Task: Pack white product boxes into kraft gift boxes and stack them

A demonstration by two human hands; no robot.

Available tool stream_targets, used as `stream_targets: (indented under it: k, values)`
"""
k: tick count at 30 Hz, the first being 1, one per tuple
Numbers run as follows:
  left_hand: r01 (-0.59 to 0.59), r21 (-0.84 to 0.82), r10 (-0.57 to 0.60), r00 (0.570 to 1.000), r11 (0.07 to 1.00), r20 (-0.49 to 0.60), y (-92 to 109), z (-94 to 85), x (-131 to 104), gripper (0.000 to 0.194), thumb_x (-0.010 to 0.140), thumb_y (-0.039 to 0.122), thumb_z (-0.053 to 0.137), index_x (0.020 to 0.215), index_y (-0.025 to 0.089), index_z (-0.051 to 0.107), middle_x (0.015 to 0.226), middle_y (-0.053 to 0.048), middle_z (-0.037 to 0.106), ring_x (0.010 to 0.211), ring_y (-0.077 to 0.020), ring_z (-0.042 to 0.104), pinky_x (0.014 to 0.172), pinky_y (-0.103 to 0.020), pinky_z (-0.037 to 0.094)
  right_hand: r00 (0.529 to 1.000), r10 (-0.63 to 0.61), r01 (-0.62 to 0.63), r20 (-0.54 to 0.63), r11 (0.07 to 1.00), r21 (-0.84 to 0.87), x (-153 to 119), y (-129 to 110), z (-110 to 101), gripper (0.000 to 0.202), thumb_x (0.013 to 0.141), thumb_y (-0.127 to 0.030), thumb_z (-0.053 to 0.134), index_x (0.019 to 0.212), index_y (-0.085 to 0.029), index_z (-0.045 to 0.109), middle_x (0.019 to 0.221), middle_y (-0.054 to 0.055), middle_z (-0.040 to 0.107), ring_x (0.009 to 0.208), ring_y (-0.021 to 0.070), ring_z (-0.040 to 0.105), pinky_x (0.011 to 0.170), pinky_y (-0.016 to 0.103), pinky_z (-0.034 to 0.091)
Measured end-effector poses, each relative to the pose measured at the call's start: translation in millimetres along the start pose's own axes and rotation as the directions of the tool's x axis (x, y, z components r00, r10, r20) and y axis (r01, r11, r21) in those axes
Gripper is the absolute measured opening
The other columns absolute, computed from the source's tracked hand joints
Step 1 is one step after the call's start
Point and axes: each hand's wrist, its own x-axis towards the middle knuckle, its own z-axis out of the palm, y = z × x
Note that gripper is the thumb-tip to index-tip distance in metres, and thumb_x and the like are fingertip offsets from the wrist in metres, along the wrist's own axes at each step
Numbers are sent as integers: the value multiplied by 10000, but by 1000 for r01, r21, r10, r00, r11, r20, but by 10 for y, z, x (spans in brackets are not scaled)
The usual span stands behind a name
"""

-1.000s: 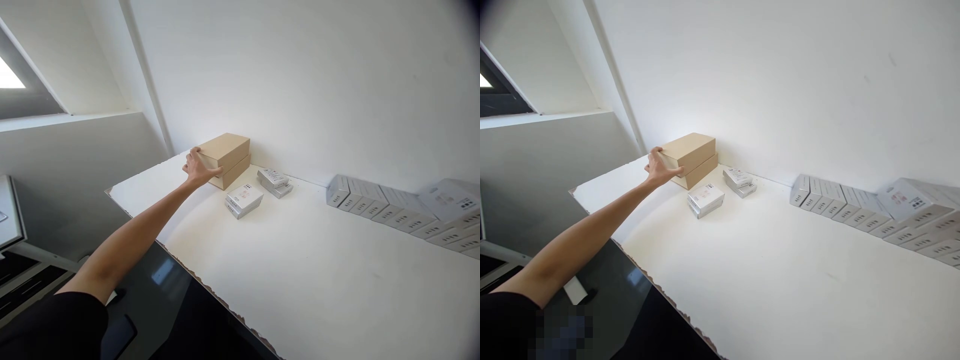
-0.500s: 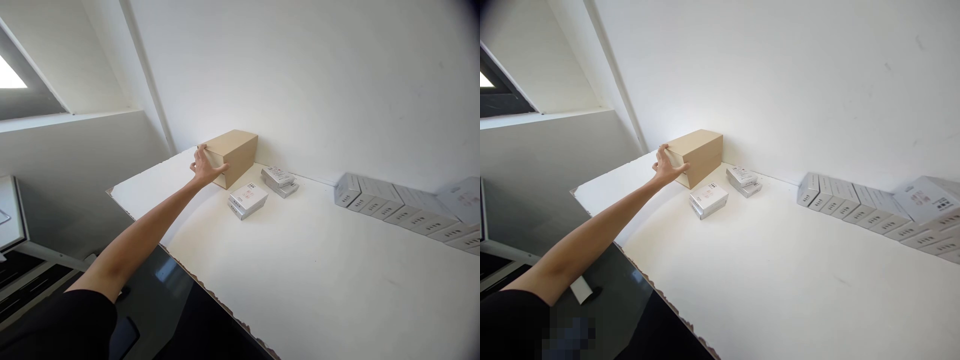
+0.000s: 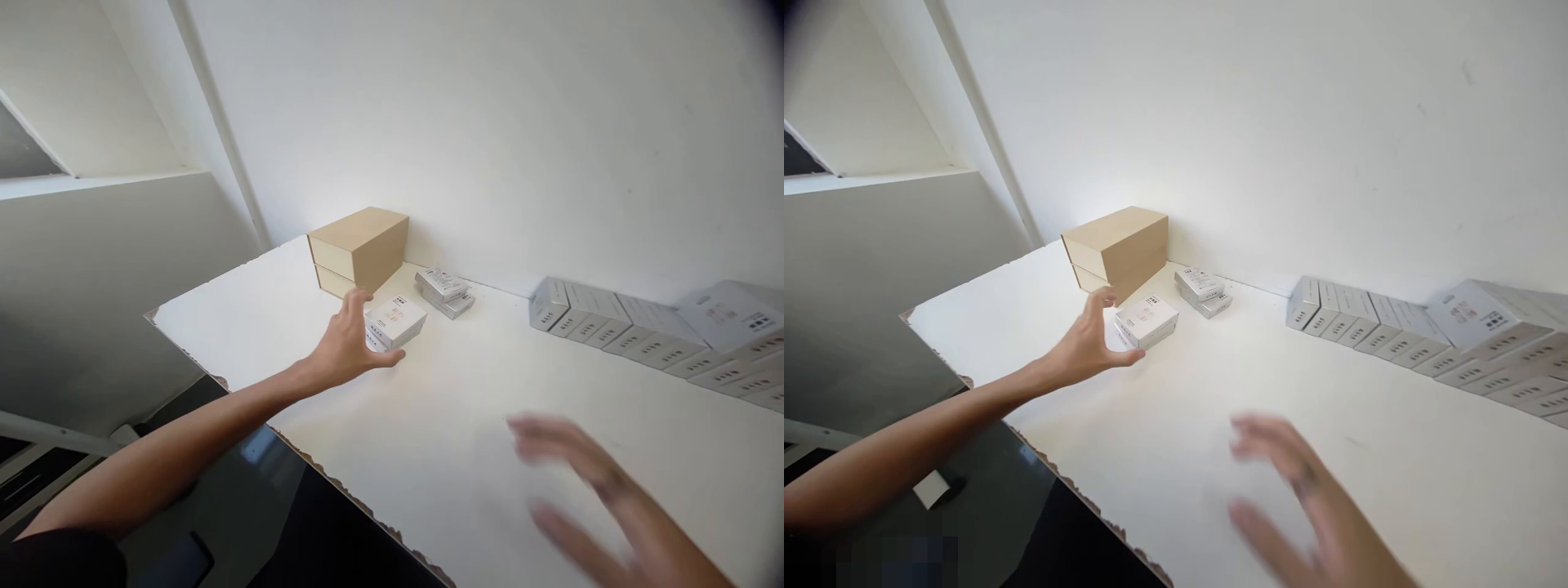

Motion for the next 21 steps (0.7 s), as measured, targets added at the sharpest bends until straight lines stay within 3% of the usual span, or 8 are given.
stream_targets:
  k: [1, 3, 5, 7, 9, 13, 21]
  values:
    - [13, 12, -13, 1000, 1000, 29, 10, 58, 8, 864, 621, 567, 808, 1269, 250, 333, 1377, -146, 446, 1240, -345, 503, 961, -490, 481, 999, -35, 35, 12, 999, -37, 363, -14, 5, 546, 767, -682, 641, 1273, -503, 544, 1380, 64, 505, 1334, 337, 457, 1024, 592, 464]
    - [45, 31, -47, 996, 999, 77, -2, 165, 75, 779, 619, 512, 813, 1220, 259, 388, 1308, -122, 502, 1131, -339, 567, 878, -471, 513, 994, -84, 100, 70, 959, -266, 1126, -74, 53, 601, 867, -631, 534, 1392, -345, 472, 1470, 117, 392, 1377, 345, 391, 1081, 582, 409]
    - [86, 44, -90, 991, 995, 96, -26, 253, 146, 604, 680, 452, 771, 1147, 264, 437, 1185, -89, 570, 982, -306, 627, 767, -423, 530, 997, -74, 83, 38, 938, -336, 1819, -154, 146, 702, 868, -534, 595, 1486, -304, 354, 1546, 114, 264, 1430, 364, 278, 1122, 569, 341]
    - [118, 50, -122, 989, 992, 82, -38, 314, 170, 464, 731, 384, 720, 1088, 259, 452, 1153, -80, 584, 908, -281, 643, 727, -396, 522, 999, -34, 28, -9, 924, -383, 2336, -209, 267, 766, 862, -551, 633, 1504, -283, 313, 1583, 133, 164, 1433, 402, 230, 1111, 584, 323]
    - [133, 42, -136, 989, 990, 65, -37, 342, 148, 405, 746, 334, 692, 1054, 251, 442, 1208, -89, 563, 919, -274, 645, 731, -384, 517, 999, 19, -30, -29, 907, -420, 2646, -218, 385, 690, 903, -554, 605, 1469, -240, 367, 1540, 142, 272, 1363, 371, 348, 1068, 573, 374]
    - [144, 5, -144, 985, 990, 91, -38, 320, 84, 380, 728, 314, 686, 981, 257, 407, 1242, -74, 557, 954, -259, 641, 717, -356, 518, 995, 102, -92, -9, 859, -503, 2827, -158, 446, 468, 935, -433, 628, 1318, -187, 523, 1332, 110, 512, 1164, 273, 539, 963, 491, 483]
    - [169, -6, -167, 976, 986, 139, -99, 247, 109, 406, 705, 400, 693, 971, 267, 417, 1233, -49, 585, 962, -248, 629, 726, -356, 522, 994, 100, -65, 37, 849, -524, 2683, -91, 195, 450, 935, -407, 639, 1308, -181, 529, 1343, 111, 507, 1141, 261, 555, 940, 470, 506]
